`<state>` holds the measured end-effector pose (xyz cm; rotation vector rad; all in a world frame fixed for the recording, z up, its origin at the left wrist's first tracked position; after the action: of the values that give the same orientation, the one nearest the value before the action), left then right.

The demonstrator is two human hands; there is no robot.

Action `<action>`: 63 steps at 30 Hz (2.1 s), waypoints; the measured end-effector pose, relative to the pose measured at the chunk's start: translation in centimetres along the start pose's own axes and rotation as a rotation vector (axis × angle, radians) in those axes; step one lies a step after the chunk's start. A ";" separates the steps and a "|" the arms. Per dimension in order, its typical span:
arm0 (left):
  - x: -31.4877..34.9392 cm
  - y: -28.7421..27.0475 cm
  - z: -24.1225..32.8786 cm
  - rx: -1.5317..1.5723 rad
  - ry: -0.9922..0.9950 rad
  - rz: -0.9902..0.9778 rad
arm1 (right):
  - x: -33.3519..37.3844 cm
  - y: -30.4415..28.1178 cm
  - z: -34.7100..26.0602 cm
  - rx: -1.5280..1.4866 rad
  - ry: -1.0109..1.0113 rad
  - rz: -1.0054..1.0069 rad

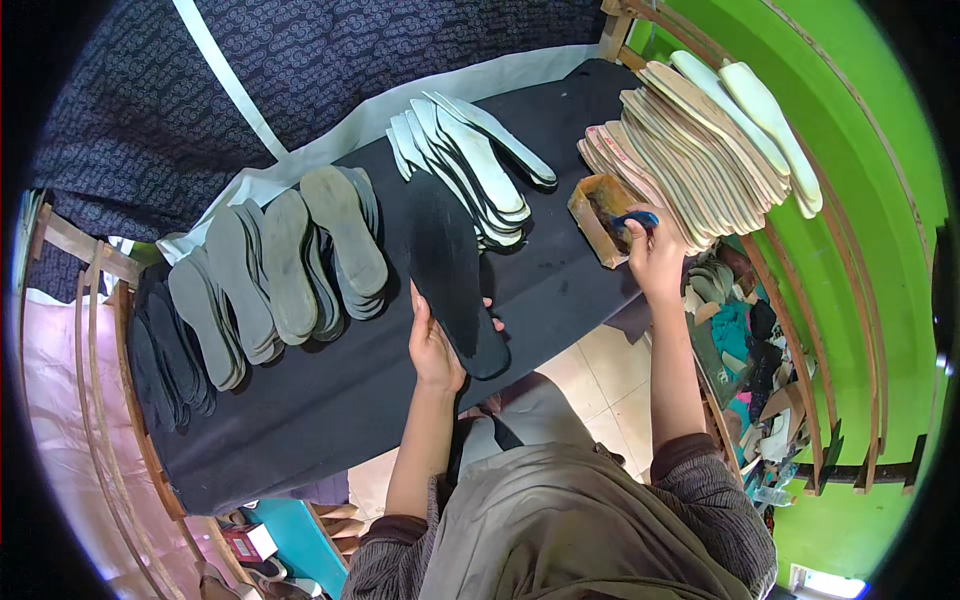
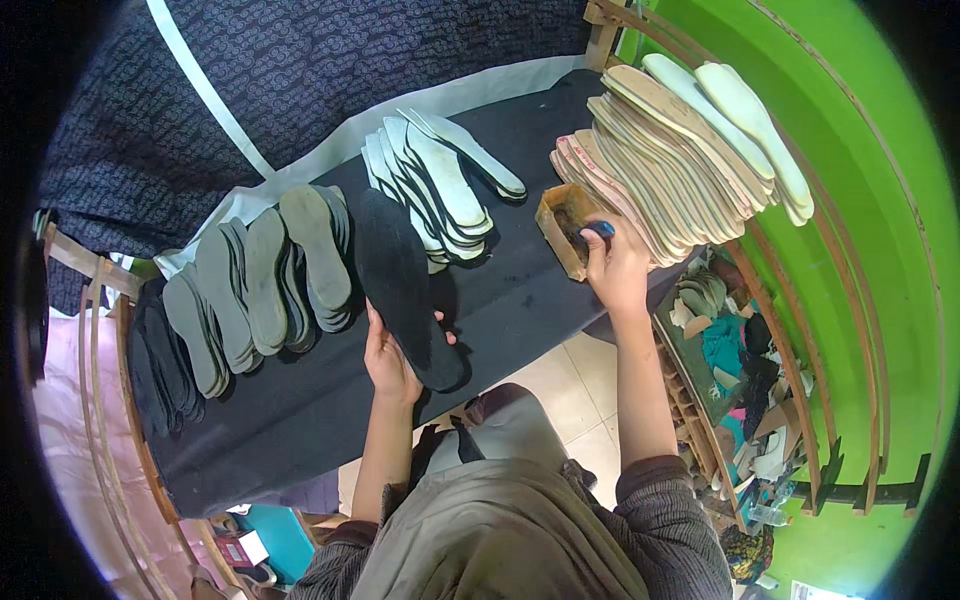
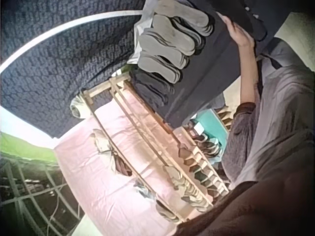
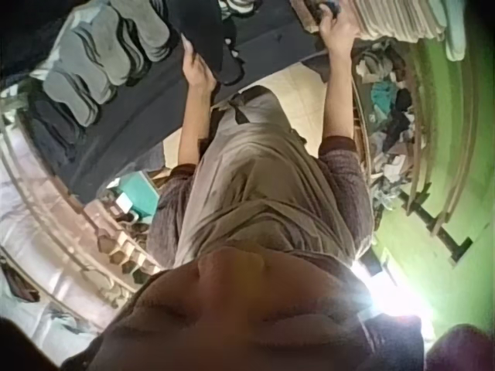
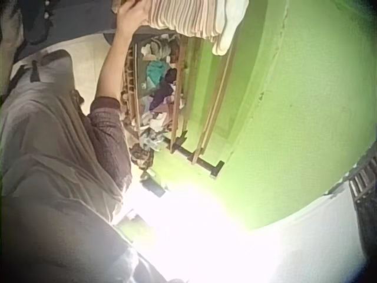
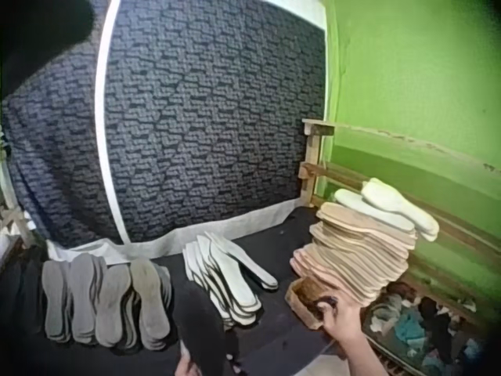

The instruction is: The person applies glue onto shoe insoles using a brush, places a glued insole onto a wooden rack, and then applies glue to another shoe insole.

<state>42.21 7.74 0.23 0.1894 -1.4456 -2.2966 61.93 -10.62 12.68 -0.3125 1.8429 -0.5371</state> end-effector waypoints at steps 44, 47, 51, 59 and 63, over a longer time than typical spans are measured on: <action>0.0 -0.4 1.5 0.124 0.114 0.112 | 0.2 2.8 -17.2 -0.733 -0.444 -0.128; 0.1 -1.3 0.8 0.504 0.065 0.114 | 0.3 2.8 -17.7 -0.760 -0.439 -0.138; 0.3 -1.0 0.9 -0.054 0.061 0.036 | 1.1 3.2 -18.1 -0.858 -0.411 -0.281; 0.2 0.0 1.4 -0.050 0.091 0.056 | -0.1 2.8 -17.1 -0.742 -0.409 -0.140; 0.2 -0.2 1.4 0.002 0.102 0.065 | 0.0 3.0 -17.2 -0.765 -0.386 -0.201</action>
<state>41.50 8.91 0.67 0.2525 -1.3839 -2.2009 45.84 -4.45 15.63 -1.0438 1.5738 0.1244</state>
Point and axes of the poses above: each hand's wrist, its own x-axis away from the middle knuckle, its own y-axis out of the palm, z = x × y, the point moved 10 cm from there along -x, towards the middle knuckle, and after that the axes turned 14 degrees about -y, right-handed, at the moved point
